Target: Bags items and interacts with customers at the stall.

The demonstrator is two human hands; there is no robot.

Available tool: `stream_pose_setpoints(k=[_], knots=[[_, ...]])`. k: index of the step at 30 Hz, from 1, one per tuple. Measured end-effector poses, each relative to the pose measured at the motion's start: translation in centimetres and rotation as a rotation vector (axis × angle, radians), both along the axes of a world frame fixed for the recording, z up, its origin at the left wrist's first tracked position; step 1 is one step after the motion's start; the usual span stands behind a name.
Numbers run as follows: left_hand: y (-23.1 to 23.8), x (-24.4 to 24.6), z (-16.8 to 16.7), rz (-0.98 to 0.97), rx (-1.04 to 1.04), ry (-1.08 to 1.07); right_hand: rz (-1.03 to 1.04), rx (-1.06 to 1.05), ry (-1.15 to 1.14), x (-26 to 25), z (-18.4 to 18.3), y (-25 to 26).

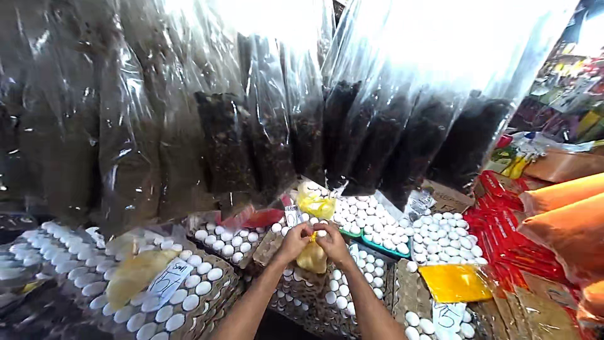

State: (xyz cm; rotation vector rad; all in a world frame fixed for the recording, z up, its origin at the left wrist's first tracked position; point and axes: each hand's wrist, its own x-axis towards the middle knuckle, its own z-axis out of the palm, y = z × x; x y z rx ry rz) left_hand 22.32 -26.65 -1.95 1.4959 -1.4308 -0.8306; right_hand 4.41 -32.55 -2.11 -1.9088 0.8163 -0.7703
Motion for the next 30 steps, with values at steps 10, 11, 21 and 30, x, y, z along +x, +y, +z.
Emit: stream_pose_setpoints(k=[10, 11, 21, 30], knots=[[-0.8, -0.2, 4.9, -0.038, 0.073, -0.093, -0.166, 0.203, 0.061, 2.1, -0.8, 4.0], [-0.5, 0.8, 5.3, -0.015, 0.042, -0.05, -0.173, 0.233, 0.075, 2.0, 0.1, 4.2], [1.9, 20.5, 7.1, 1.177, -0.142, -0.011, -0.225, 0.537, -0.339, 4.8, 10.4, 4.1], [-0.6, 31.0, 10.4, 0.473, 0.022, 0.436, -0.037, 0.225, -0.542, 24.2, 13.9, -2.8]])
